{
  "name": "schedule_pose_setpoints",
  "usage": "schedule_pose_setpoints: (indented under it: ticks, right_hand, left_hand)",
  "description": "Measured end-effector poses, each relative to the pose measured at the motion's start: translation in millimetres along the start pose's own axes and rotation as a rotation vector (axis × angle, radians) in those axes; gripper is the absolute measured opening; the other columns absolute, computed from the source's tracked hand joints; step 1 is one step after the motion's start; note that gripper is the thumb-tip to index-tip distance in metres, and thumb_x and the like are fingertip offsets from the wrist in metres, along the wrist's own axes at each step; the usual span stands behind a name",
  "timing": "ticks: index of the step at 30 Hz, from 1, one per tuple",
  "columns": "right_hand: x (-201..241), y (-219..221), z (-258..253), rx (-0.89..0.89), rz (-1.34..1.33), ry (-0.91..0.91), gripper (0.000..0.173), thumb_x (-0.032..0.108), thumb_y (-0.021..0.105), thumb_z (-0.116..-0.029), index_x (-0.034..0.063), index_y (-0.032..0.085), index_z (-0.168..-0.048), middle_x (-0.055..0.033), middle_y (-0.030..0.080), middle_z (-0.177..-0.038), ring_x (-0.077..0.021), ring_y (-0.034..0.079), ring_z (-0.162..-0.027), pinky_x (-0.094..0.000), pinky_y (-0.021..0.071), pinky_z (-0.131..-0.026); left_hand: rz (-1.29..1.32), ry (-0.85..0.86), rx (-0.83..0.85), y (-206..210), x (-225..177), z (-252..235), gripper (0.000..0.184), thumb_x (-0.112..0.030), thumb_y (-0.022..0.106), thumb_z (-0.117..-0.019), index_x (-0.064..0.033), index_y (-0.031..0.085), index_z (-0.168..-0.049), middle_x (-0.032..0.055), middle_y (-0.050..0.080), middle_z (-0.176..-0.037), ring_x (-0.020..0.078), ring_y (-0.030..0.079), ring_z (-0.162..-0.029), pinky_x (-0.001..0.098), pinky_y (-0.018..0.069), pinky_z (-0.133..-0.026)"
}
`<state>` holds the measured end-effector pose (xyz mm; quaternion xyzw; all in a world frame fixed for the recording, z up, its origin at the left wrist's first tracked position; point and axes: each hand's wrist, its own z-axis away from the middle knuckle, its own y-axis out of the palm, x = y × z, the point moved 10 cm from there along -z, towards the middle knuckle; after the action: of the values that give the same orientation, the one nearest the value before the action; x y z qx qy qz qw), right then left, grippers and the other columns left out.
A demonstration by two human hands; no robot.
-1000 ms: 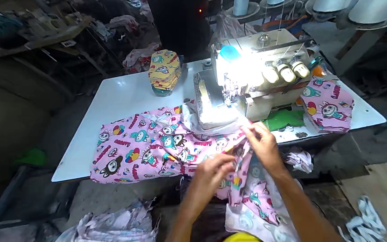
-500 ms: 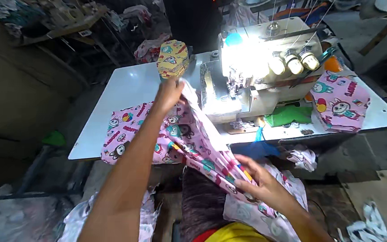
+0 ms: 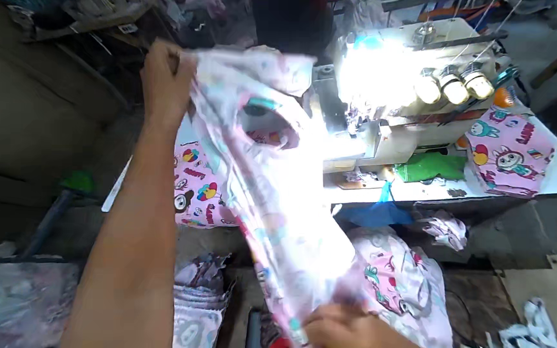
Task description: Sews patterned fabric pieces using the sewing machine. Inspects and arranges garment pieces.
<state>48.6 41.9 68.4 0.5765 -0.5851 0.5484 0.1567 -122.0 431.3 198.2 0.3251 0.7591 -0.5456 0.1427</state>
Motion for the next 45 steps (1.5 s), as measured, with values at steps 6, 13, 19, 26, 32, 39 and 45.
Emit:
schedule_pose_setpoints:
  ticks: [6,13,19,26,32,39,45]
  right_hand:
    - [-22.5,56.2,-9.9,0.217,-0.03,-0.099,0.021,0.019,0.064,-0.1013,0.0084,0.072,-0.119,-0.0089,0.073,-0.111,-0.0204,0.072,-0.1,-0.0354,0.0591,-0.086]
    - [-87.1,-4.9,-69.9,-0.04,0.214,0.02,0.021,0.019,0.057,-0.1042,0.0081,0.075,-0.104,-0.005,0.072,-0.099,-0.0121,0.069,-0.088,-0.0281,0.0586,-0.077]
    - [-98.7,-5.4,-154.9,-0.208,0.363,-0.05,0.012,0.012,0.066,-0.0979,0.0059,0.075,-0.102,-0.0076,0.066,-0.094,-0.0169,0.065,-0.075,-0.0328,0.056,-0.063]
    - [-118.5,15.4,-193.7,-0.128,0.38,0.066,0.007,0.008,0.069,-0.0953,0.0048,0.074,-0.099,-0.0117,0.067,-0.098,-0.0244,0.065,-0.066,-0.043,0.0548,-0.055]
    - [-61.3,-131.7,-128.1,-0.403,0.426,0.113,0.022,0.019,0.052,-0.1075,0.0028,0.062,-0.119,-0.0053,0.07,-0.096,-0.0066,0.068,-0.076,-0.0271,0.0603,-0.069]
    - [-71.5,-142.3,-67.1,-0.344,0.626,0.183,0.022,0.017,0.056,-0.1023,0.0031,0.072,-0.108,-0.0087,0.07,-0.094,-0.0138,0.068,-0.079,-0.0332,0.0597,-0.074]
    - [-93.5,-113.7,-57.9,-0.353,0.416,0.2,0.019,0.015,0.055,-0.1034,0.0035,0.069,-0.108,-0.0009,0.069,-0.077,-0.0044,0.066,-0.061,-0.0225,0.059,-0.062]
  left_hand:
    - [-0.307,-0.102,0.121,-10.4,129.4,90.7,0.051,-0.017,0.067,-0.0988,0.0094,0.052,-0.139,0.0425,0.049,-0.136,0.0626,0.048,-0.125,0.0775,0.0376,-0.101]
    - [-0.056,0.148,0.044,2.6,93.1,207.2,0.022,-0.011,0.056,-0.1043,0.0037,0.07,-0.116,0.0212,0.068,-0.116,0.0309,0.069,-0.101,0.0496,0.0539,-0.094]
    - [0.055,0.095,-0.151,-9.7,100.2,238.9,0.026,-0.017,0.055,-0.106,0.0033,0.069,-0.115,0.0148,0.069,-0.114,0.013,0.068,-0.101,0.0292,0.054,-0.095]
    - [0.219,0.098,-0.152,15.2,93.8,235.6,0.038,-0.025,0.053,-0.1064,0.0046,0.06,-0.13,0.0171,0.064,-0.129,0.0179,0.063,-0.119,0.0348,0.052,-0.103]
    - [0.15,0.043,0.051,54.8,118.1,228.4,0.082,-0.042,0.077,-0.0888,-0.0039,0.041,-0.152,0.0158,0.052,-0.149,0.0285,0.052,-0.136,0.0493,0.0443,-0.11]
    - [0.212,0.179,0.156,65.8,98.7,231.6,0.055,-0.048,0.044,-0.1057,-0.0033,0.065,-0.13,0.0108,0.056,-0.147,0.0244,0.05,-0.139,0.0476,0.0383,-0.117]
    - [0.218,0.164,0.087,58.6,91.1,230.7,0.019,-0.015,0.064,-0.0993,-0.0047,0.075,-0.111,0.0117,0.061,-0.139,0.0214,0.059,-0.127,0.0414,0.0488,-0.107]
